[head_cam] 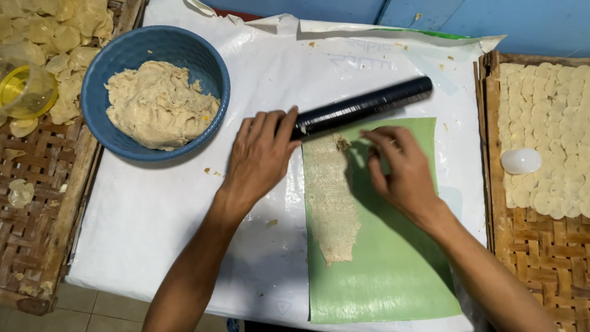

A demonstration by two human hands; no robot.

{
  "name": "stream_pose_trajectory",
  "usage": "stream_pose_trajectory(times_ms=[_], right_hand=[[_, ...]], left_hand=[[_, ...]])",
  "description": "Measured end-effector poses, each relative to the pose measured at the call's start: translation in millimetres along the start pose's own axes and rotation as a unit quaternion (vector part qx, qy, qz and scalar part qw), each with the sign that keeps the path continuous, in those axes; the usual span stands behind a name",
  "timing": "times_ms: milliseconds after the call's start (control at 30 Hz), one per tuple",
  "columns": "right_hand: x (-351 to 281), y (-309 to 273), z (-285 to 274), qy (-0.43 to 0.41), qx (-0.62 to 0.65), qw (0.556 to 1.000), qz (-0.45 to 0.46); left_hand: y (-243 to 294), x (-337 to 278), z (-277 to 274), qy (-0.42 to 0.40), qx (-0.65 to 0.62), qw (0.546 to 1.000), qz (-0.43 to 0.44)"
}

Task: The recorder is preparing patterned crackers by spreading dough over a stencil and rolling it flat.

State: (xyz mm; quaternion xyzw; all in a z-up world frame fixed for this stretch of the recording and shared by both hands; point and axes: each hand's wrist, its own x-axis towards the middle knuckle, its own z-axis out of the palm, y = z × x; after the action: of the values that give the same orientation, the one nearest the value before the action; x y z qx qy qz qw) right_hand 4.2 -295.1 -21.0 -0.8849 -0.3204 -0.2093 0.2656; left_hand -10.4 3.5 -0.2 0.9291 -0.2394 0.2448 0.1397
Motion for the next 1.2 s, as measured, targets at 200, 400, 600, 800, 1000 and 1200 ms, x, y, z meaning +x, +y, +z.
stream_pose_trajectory(times_ms=[200, 400, 600, 800, 1000, 1200], right_hand=[[58, 1, -25, 0.064, -0.104, 0.99, -0.071], [41, 17, 3, -0.069, -0.165, 0.984, 0.015], [3, 0, -11, -0.103, -0.134, 0.986, 0.011], [-58, -26, -41, -0.121, -0.164, 0.979, -0.016], [-58, -16, -37, -0.066, -0.155, 0.985, -0.021], [-32, -14, -28, -0.039, -0.124, 0.99, -0.054]], left_hand=[[22, 4, -7, -0.048, -0.007, 0.998, 0.036], [25, -10, 20, -0.073, -0.027, 0.997, 0.017], [71, -34, -13, -0.019, 0.015, 0.999, 0.037], [95, -72, -3, 0.028, -0.044, 0.999, 0.004], [76, -52, 2, -0.05, 0.025, 0.998, 0.005], [63, -35, -5, -0.029, 0.017, 0.999, 0.017]])
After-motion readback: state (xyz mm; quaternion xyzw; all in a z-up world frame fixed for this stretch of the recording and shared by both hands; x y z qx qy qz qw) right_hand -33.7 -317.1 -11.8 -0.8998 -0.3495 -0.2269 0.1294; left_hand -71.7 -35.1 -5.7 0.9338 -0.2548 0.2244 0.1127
